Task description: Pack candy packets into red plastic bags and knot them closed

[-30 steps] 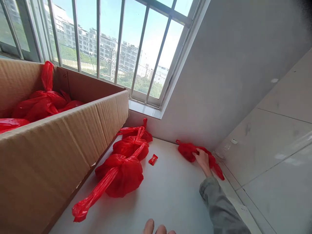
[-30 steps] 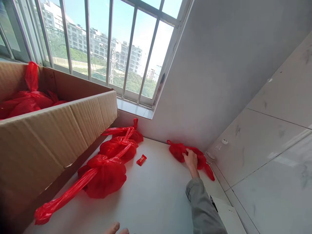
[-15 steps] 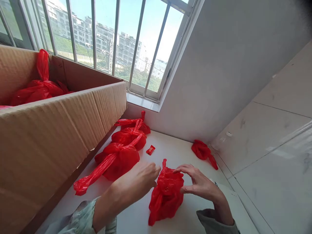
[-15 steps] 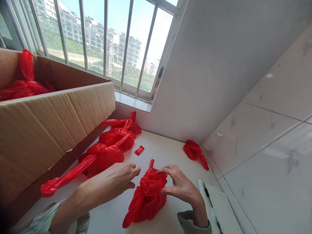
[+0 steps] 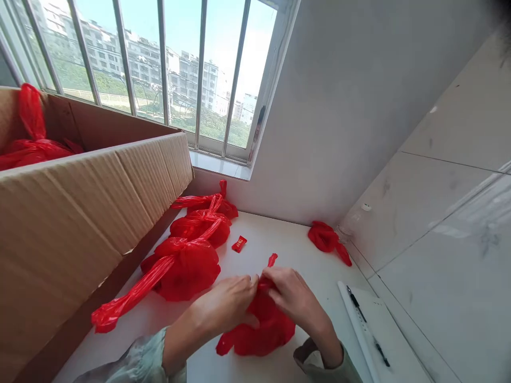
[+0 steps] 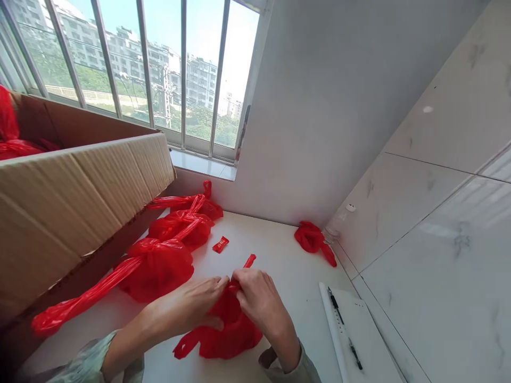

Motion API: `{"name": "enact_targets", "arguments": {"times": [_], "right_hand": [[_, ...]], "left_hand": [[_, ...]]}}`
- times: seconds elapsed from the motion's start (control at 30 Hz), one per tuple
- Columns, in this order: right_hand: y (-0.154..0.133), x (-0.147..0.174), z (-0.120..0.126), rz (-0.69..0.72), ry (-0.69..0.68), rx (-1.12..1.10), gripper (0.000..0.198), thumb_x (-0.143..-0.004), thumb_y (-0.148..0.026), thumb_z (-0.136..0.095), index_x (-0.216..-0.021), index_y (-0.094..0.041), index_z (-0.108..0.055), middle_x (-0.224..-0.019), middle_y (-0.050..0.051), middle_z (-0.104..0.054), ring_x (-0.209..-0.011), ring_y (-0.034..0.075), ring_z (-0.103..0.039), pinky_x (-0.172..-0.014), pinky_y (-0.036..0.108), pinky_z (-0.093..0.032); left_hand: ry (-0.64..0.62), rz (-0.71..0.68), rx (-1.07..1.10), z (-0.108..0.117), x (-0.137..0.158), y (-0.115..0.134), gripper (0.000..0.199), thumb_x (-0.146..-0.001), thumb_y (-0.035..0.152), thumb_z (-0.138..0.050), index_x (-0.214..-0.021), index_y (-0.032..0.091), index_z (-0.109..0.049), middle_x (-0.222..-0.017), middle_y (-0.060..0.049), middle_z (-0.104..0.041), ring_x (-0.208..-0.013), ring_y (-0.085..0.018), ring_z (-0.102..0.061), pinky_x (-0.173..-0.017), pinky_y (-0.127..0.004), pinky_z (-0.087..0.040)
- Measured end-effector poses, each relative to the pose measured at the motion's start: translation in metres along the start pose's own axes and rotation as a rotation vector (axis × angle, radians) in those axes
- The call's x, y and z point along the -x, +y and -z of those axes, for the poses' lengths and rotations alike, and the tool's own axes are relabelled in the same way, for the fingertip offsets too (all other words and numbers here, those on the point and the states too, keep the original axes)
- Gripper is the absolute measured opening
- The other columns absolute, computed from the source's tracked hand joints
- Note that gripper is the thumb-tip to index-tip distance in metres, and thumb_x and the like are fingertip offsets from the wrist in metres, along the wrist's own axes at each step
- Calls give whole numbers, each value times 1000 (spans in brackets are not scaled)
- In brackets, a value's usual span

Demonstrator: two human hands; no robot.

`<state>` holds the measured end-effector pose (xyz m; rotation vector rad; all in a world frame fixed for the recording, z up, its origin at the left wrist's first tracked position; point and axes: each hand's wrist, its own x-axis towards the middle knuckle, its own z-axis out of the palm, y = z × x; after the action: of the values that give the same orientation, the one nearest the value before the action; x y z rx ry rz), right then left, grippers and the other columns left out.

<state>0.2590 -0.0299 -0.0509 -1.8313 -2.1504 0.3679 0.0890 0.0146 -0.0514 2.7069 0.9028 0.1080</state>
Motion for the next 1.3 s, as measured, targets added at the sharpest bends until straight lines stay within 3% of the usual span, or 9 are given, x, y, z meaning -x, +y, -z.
{"name": "enact_targets", "arguments": {"times": [0.1,0.2,0.43,0.53,0.6,0.67,0.83,1.0,1.3], "right_hand": [[3,4,16,-9,114,-236,15,-84,-12,-47,-73,-21,-50,-68,-5,-54,-62,11,-45,-60,24,-32],[7,9,30,-54,130,-432,12,-86,-22,-52,-75,-20,-55,-69,-4,-57,-62,11,-47,-56,23,-34],[22,17,45,-91,53,-352,17,-85,-25,-57,-69,-20,-56,-69,-4,-58,-67,12,-52,-58,24,-36],[16,20,45,-85,68,-279,7,-83,-27,-64,-89,-24,-62,-94,-2,-65,-83,15,-58,-63,25,-41],[9,19,41,-42,114,-253,30,-82,-30,-69,-112,-29,-61,-118,0,-61,-97,17,-58,-72,27,-45],[3,14,34,18,146,-211,41,-86,-27,-66,-125,-31,-56,-128,1,-57,-107,19,-56,-83,30,-47],[8,2,21,27,85,-73,19,-93,-18,-53,-104,-26,-66,-103,2,-66,-101,21,-56,-83,34,-47],[19,0,21,13,130,-98,10,-91,-19,-54,-94,-23,-63,-96,1,-67,-94,20,-58,-82,33,-45],[11,3,19,26,146,-177,9,-88,-19,-53,-83,-23,-59,-84,-1,-64,-76,16,-56,-70,28,-41]], "left_hand": [[70,23,75,9,-7,-2,22,-82,9,-68,-102,12,-58,-99,-8,-67,-86,-22,-62,-68,-28,-43],[159,46,160,23,-10,-5,13,-83,8,-63,-89,16,-55,-91,-2,-64,-80,-18,-57,-66,-26,-39],[207,34,280,28,-14,-12,15,-81,12,-65,-74,18,-53,-73,3,-58,-69,-14,-50,-61,-25,-34],[211,26,280,21,-16,-11,18,-80,9,-63,-71,18,-49,-72,4,-55,-65,-13,-45,-60,-26,-31],[213,22,272,17,-17,-9,19,-80,9,-61,-71,18,-47,-72,3,-53,-65,-13,-44,-59,-27,-29],[209,16,265,16,-17,-8,19,-82,9,-58,-71,18,-47,-73,3,-53,-65,-13,-44,-59,-27,-29],[182,29,250,25,-15,-7,18,-82,5,-56,-70,18,-50,-72,2,-54,-67,-14,-46,-61,-27,-30],[163,41,250,33,-12,-14,19,-83,7,-58,-70,18,-50,-72,1,-56,-69,-16,-48,-61,-27,-31],[152,-18,231,24,-9,-9,19,-81,9,-64,-89,18,-50,-93,-1,-55,-78,-16,-48,-65,-28,-32]]}}
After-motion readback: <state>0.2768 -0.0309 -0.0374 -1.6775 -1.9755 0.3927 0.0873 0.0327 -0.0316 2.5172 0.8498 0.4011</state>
